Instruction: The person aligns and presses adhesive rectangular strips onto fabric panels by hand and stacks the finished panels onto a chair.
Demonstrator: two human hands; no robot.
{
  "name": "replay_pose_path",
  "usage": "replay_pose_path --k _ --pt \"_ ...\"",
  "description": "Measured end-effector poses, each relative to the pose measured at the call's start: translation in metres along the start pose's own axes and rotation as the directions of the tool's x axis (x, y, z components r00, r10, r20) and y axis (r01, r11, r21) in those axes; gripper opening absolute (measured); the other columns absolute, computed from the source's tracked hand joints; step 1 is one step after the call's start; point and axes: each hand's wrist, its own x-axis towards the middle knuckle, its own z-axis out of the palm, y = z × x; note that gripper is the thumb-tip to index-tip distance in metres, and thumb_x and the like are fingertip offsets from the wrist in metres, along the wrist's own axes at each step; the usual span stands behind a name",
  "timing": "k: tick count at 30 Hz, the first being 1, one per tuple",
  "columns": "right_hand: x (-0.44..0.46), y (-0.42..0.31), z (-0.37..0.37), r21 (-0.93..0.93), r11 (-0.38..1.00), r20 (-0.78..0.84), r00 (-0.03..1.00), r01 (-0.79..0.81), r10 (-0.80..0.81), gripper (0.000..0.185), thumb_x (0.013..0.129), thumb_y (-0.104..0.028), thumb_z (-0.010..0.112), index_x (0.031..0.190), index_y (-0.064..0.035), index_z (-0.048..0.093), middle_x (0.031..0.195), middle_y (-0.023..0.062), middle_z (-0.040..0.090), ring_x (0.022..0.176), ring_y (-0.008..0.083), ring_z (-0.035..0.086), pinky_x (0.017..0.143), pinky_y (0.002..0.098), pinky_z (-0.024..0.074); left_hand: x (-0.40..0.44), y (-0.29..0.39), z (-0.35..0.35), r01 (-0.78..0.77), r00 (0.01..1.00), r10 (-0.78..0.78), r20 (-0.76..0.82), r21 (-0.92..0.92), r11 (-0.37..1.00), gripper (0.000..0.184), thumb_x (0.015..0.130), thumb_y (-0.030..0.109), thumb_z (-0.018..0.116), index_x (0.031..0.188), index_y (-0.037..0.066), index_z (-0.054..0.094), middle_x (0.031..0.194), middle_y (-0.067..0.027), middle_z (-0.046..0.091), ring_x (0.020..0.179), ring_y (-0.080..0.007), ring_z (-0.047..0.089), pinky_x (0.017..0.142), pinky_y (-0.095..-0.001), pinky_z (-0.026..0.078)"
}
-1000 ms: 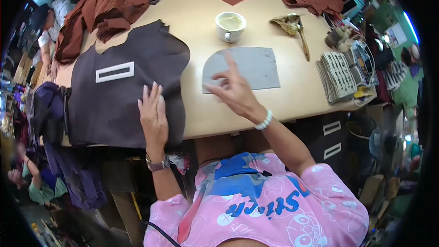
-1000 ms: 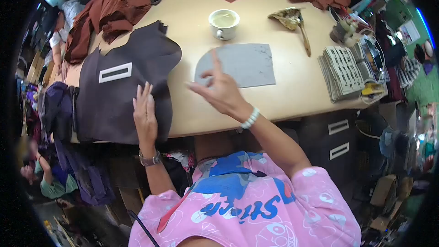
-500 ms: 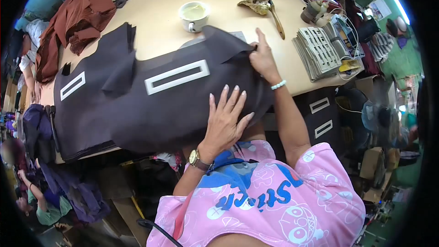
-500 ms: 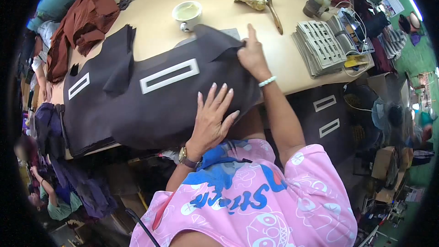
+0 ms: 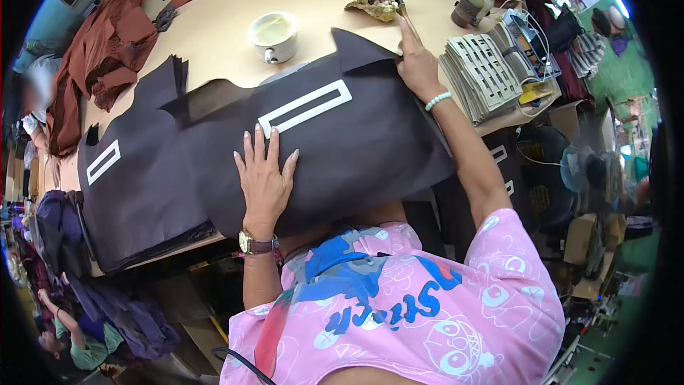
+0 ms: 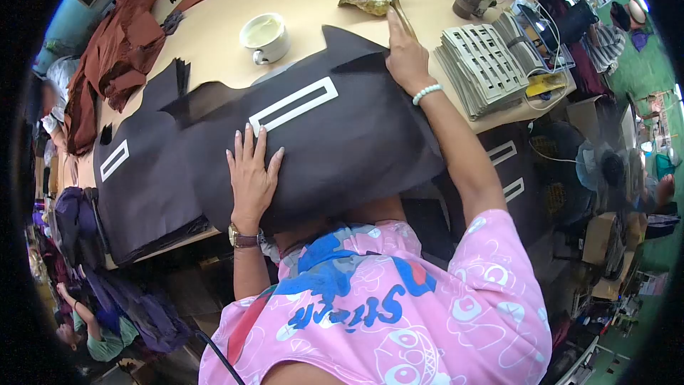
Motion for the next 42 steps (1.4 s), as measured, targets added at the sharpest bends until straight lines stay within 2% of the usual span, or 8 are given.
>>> replay_pose_path --k 2,6,9,16,23,26,30,42 --pt "0.012 -0.001 0.0 -0.327 0.942 0.053 0.997 0.077 -0.063 0.073 0.073 -0.005 0.06 0.139 -0.0084 0.03 0.118 0.0156 0.052 0.099 0.0311 0.057 0.077 0.0379 0.0482 -0.001 0.001 0.001 -0.003 1.0 0.003 -0.007 -0.019 1.0 0.054 0.09 0.04 0.049 0.134 0.008 0.042 0.142 -0.0176 0.033 0.132 -0.0381 0.027 0.104 -0.0563 0.022" --pt "0.035 -0.016 -0.002 -0.452 0.855 -0.131 0.929 0.253 -0.345 0.055 0.082 -0.013 0.053 0.135 -0.0124 0.037 0.12 0.0147 0.051 0.099 0.0293 0.055 0.083 0.0366 0.0447 -0.003 0.0 0.004 -0.006 0.999 0.005 -0.039 -0.024 1.0 0.055 0.089 0.039 0.051 0.134 0.008 0.042 0.143 -0.0174 0.033 0.132 -0.0377 0.027 0.105 -0.0562 0.022" --pt "0.048 -0.072 -0.009 -0.047 0.905 -0.105 0.899 0.422 -0.425 0.058 0.08 -0.033 0.061 0.131 -0.0111 0.045 0.122 0.0161 0.049 0.109 0.0318 0.049 0.092 0.0413 0.0392 -0.004 0.0 0.005 -0.001 0.999 -0.001 -0.051 -0.042 0.999 0.056 0.089 0.038 0.053 0.135 0.009 0.041 0.144 -0.0166 0.032 0.133 -0.0371 0.027 0.105 -0.0561 0.021" --pt "0.09 -0.147 0.035 -0.06 0.901 0.327 0.861 0.431 -0.39 0.082 0.075 -0.078 0.037 0.12 -0.0137 0.06 0.14 0.0231 0.033 0.132 0.0437 0.022 0.105 0.058 0.0165 -0.004 -0.001 0.003 -0.006 0.997 -0.001 -0.074 -0.088 0.996 0.056 0.088 0.037 0.054 0.133 0.006 0.043 0.142 -0.018 0.033 0.132 -0.0376 0.028 0.104 -0.0573 0.021" --pt "0.102 -0.162 0.054 -0.079 0.905 0.464 0.819 0.418 -0.338 0.092 0.073 -0.082 0.033 0.111 -0.0035 0.064 0.138 0.026 0.034 0.132 0.0461 0.022 0.103 0.062 0.0134 -0.005 -0.003 0.004 -0.013 0.997 0.003 -0.082 -0.117 0.993 0.057 0.087 0.037 0.055 0.133 0.006 0.042 0.143 -0.0185 0.032 0.132 -0.0379 0.028 0.104 -0.0573 0.02" --pt "0.101 -0.172 0.021 -0.086 0.904 0.372 0.855 0.418 -0.36 0.067 0.08 -0.066 0.044 0.104 -0.0077 0.067 0.138 0.0226 0.036 0.132 0.0425 0.026 0.104 0.0609 0.0163 -0.005 -0.003 0.003 -0.012 0.996 0.002 -0.085 -0.128 0.992 0.057 0.087 0.037 0.055 0.133 0.006 0.042 0.143 -0.0183 0.032 0.132 -0.0377 0.028 0.104 -0.057 0.02" --pt "0.086 -0.154 0.02 -0.056 0.897 0.27 0.872 0.438 -0.409 0.029 0.07 -0.01 0.052 0.096 -0.0109 0.066 0.138 0.0184 0.039 0.131 0.0426 0.028 0.104 0.0625 0.0193 -0.004 -0.003 0.004 -0.006 0.997 -0.002 -0.076 -0.112 0.994 0.056 0.087 0.036 0.055 0.133 0.006 0.043 0.142 -0.0183 0.033 0.132 -0.0376 0.027 0.104 -0.0568 0.02" --pt "0.032 -0.133 -0.019 0.151 0.943 0.453 0.827 0.296 -0.332 0.034 0.069 0.002 0.047 0.097 -0.0111 0.062 0.138 0.0188 0.036 0.132 0.04 0.027 0.105 0.0549 0.0216 -0.005 -0.003 0.007 -0.006 0.996 0.001 -0.087 -0.056 0.998 0.056 0.089 0.04 0.052 0.133 0.007 0.043 0.141 -0.018 0.034 0.132 -0.0369 0.029 0.104 -0.0561 0.022"
